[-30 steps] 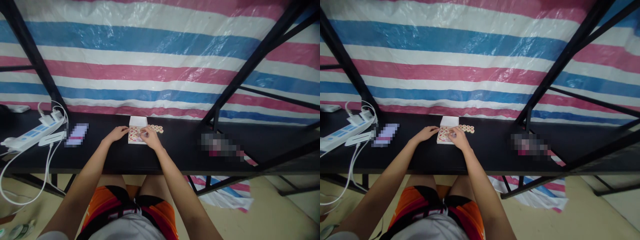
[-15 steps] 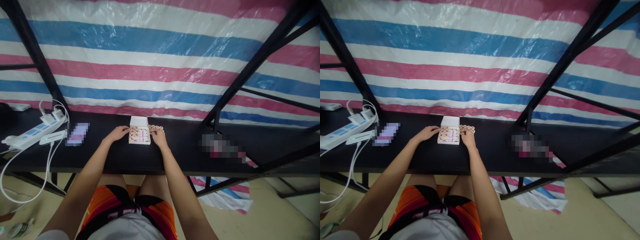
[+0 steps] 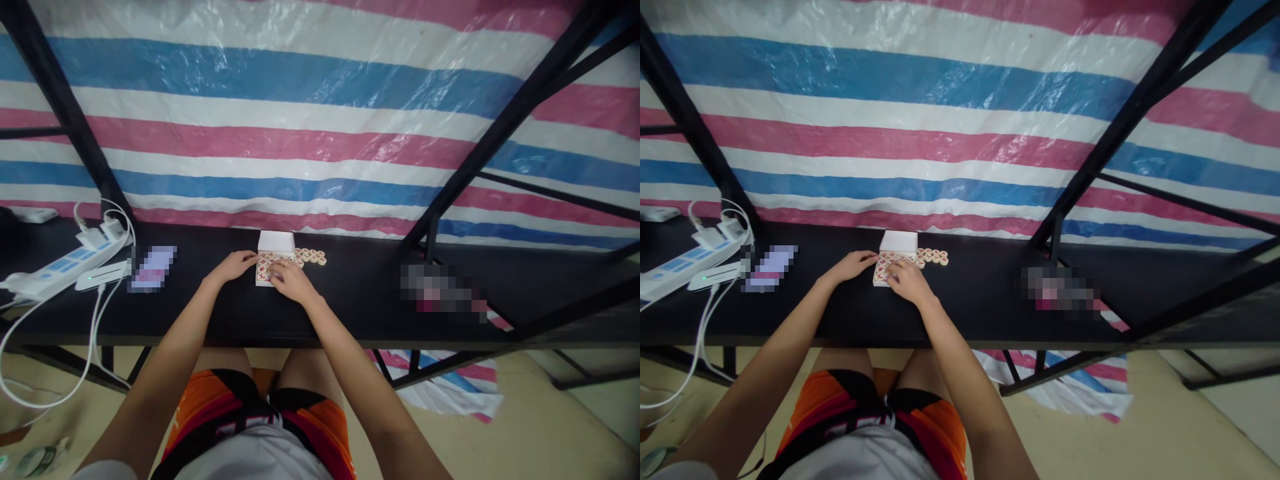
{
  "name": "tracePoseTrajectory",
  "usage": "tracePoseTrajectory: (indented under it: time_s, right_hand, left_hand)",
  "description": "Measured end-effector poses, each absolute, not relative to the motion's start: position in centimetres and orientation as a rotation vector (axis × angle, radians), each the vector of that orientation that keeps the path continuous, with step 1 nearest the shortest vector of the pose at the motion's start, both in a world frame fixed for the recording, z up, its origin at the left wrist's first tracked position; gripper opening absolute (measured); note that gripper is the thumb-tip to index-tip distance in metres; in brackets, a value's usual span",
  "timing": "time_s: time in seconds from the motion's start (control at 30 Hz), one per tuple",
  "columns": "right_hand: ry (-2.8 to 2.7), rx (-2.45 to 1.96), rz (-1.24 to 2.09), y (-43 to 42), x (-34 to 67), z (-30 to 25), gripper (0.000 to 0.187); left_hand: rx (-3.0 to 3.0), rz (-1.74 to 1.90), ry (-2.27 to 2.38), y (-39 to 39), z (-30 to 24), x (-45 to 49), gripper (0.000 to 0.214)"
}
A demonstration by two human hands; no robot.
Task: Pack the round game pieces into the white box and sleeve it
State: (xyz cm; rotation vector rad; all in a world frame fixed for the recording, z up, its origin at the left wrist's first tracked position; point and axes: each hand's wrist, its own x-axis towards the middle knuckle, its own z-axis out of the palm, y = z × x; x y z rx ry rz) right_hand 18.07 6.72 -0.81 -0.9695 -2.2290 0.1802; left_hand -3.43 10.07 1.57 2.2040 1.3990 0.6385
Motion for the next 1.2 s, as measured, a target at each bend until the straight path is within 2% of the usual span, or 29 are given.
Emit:
tracePoseTrajectory:
  time_s: [0.3, 0.43, 0.6, 0.7, 0.83, 1.2]
  right_hand:
    - [-2.153, -1.01, 0.386, 6.5, 18.3, -0.6, 0.01]
    - [-2.043, -1.004, 0.349, 6.9, 18.6, -0.5, 0.009]
    - [-1.616, -1.348, 0.186, 8.1, 21.4, -0.6, 0.012]
    - [-1.4, -1.605, 0.234, 8.6, 23.4, -1.1, 0.01]
    - [-1.401, -1.806, 0.329, 8.9, 24.3, -1.8, 0.01]
    - [-1.52, -1.641, 0.313, 10.0, 24.3, -3.2, 0.013]
  left_hand:
    - [2.202, 0.636, 1.392, 10.0, 1.7, -3.4, 0.05]
    - [2.203, 0.626, 1.409, 9.9, 1.8, -3.5, 0.052]
    - [2.193, 0.629, 1.392, 9.9, 1.7, -3.5, 0.052]
    - [2.185, 0.628, 1.393, 9.9, 1.7, -3.5, 0.052]
    - [2.183, 0.634, 1.395, 9.8, 1.8, -3.5, 0.052]
    - [2.181, 0.625, 1.401, 9.8, 1.8, -3.4, 0.052]
